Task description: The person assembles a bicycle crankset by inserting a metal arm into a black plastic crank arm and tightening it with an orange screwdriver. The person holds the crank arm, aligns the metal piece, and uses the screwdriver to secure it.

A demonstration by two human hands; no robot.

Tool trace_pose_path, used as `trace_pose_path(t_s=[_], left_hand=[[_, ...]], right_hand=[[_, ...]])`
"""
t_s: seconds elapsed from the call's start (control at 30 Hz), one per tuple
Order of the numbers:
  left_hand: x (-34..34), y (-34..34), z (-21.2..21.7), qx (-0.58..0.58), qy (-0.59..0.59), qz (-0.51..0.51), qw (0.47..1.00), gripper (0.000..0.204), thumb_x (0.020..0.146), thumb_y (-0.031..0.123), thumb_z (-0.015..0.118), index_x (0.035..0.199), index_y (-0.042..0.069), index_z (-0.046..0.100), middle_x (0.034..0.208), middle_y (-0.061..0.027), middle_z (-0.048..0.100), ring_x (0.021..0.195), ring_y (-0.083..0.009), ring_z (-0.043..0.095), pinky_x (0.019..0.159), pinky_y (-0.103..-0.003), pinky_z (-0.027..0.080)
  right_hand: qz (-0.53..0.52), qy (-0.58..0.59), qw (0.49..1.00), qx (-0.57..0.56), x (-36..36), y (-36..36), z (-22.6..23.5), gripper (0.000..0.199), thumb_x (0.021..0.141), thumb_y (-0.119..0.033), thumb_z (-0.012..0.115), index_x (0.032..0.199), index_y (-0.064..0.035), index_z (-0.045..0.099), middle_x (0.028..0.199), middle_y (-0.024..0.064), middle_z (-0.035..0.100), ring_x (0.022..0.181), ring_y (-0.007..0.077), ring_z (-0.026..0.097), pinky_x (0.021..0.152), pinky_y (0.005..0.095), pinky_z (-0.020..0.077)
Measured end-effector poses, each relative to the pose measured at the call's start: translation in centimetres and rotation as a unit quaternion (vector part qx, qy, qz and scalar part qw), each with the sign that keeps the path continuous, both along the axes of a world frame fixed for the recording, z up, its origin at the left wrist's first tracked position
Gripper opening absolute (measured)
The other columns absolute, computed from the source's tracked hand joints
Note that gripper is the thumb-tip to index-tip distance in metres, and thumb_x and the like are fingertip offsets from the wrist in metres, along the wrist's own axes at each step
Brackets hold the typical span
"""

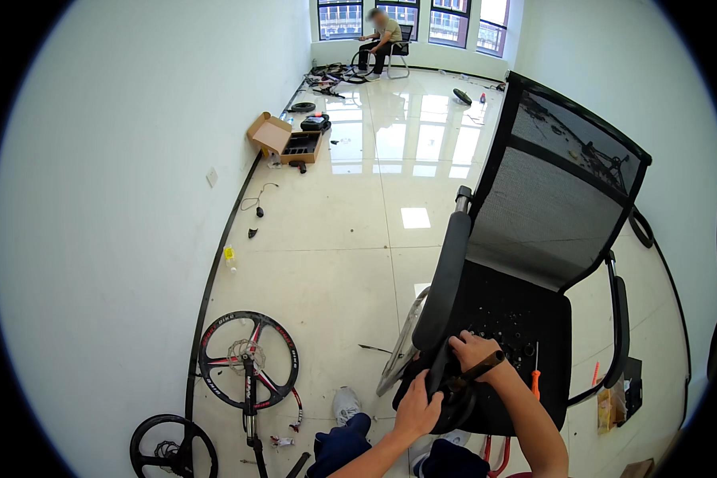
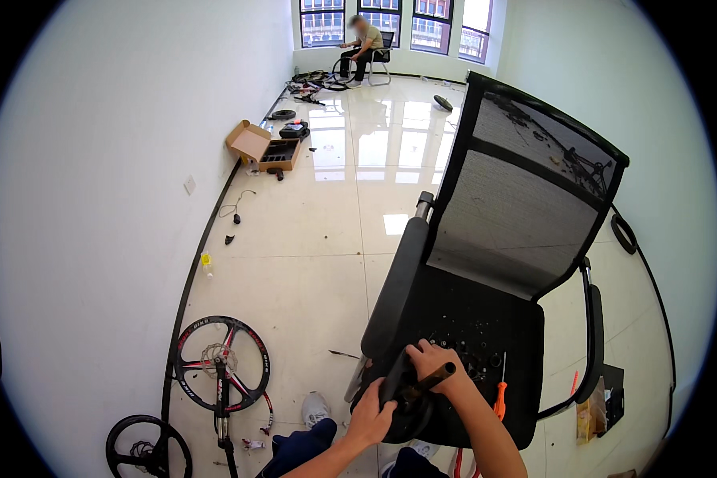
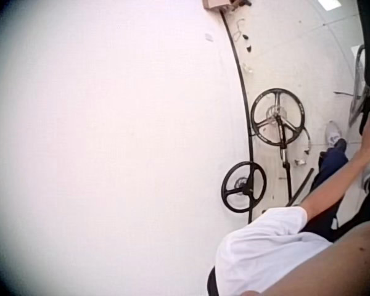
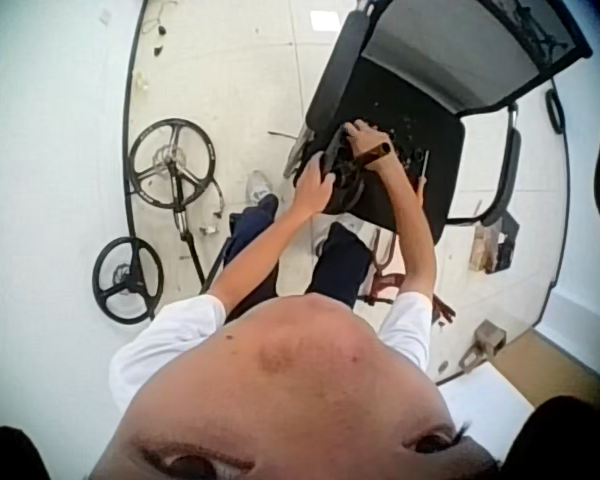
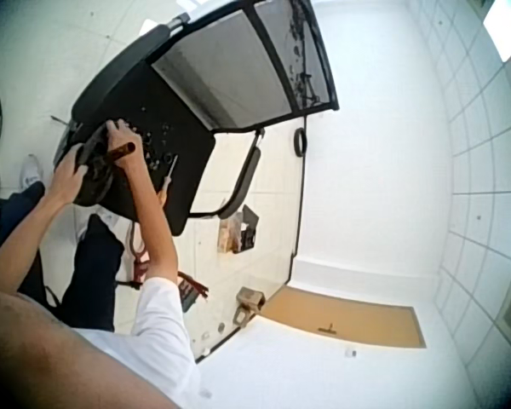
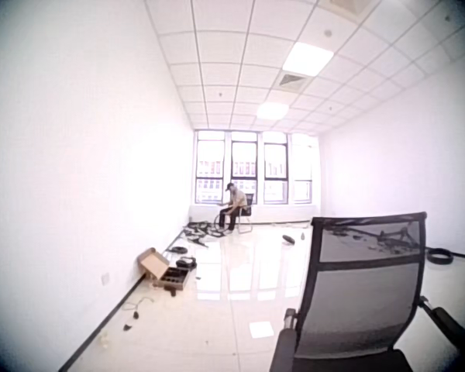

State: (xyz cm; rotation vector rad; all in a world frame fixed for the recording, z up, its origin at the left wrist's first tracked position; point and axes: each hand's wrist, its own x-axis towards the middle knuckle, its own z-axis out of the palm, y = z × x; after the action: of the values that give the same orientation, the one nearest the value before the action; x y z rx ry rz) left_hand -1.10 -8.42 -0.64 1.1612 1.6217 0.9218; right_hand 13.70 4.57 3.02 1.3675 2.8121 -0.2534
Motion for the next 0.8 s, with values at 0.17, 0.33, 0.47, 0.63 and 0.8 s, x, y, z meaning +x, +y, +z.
trace_pose_path(t_s=[0.17,0.33,0.47,0.63,0.8], left_hand=[[0.0,-0.1,-0.2,0.016,0.005,0.006,1.0,0.063,0.086,0.029,0.057,0.139,-0.001,0.041,0.129,-0.0286,0.054,0.121,-0.0438,0.052,0.103,-0.045,0.04],[0.0,0.0,-0.2,0.005,0.004,0.0,1.0,0.063,0.087,0.029,0.057,0.139,-0.002,0.041,0.129,-0.0287,0.054,0.12,-0.0438,0.052,0.102,-0.045,0.04],[0.0,-0.1,-0.5,0.024,0.019,-0.004,1.0,0.065,0.088,0.033,0.054,0.141,-0.002,0.039,0.131,-0.0282,0.053,0.116,-0.0457,0.054,0.099,-0.048,0.043],[0.1,0.0,-0.5,0.033,0.024,0.001,0.999,0.064,0.088,0.032,0.054,0.14,-0.002,0.039,0.129,-0.0283,0.054,0.115,-0.046,0.055,0.098,-0.048,0.044],[0.2,0.0,-0.6,0.035,0.023,0.001,0.999,0.064,0.088,0.032,0.055,0.14,-0.002,0.04,0.128,-0.0283,0.054,0.113,-0.046,0.055,0.098,-0.048,0.044]], right_hand=[[0.004,-0.014,1.0,0.025,0.3,-0.1,0.0,0.018,0.093,-0.023,0.058,0.103,-0.0085,0.059,0.091,0.0133,0.061,0.085,0.0316,0.067,0.068,0.0417,0.055],[0.002,0.003,1.0,0.017,0.6,0.3,-1.1,0.018,0.094,-0.023,0.057,0.102,-0.0076,0.06,0.09,0.0131,0.063,0.081,0.0322,0.068,0.068,0.0414,0.0552],[0.0,-0.001,1.0,0.02,0.3,0.4,-0.6,0.019,0.093,-0.022,0.057,0.1,-0.0042,0.059,0.091,0.0138,0.063,0.081,0.0322,0.068,0.069,0.042,0.0554],[0.004,0.012,1.0,-0.014,0.3,0.4,-0.5,0.018,0.092,-0.018,0.056,0.098,-0.0013,0.057,0.093,0.0154,0.063,0.087,0.0336,0.067,0.073,0.0433,0.0552],[-0.025,0.055,0.997,-0.047,0.6,0.3,-0.9,0.016,0.091,-0.014,0.056,0.097,0.0001,0.054,0.097,0.0179,0.062,0.094,0.0367,0.064,0.079,0.044,0.0536]])
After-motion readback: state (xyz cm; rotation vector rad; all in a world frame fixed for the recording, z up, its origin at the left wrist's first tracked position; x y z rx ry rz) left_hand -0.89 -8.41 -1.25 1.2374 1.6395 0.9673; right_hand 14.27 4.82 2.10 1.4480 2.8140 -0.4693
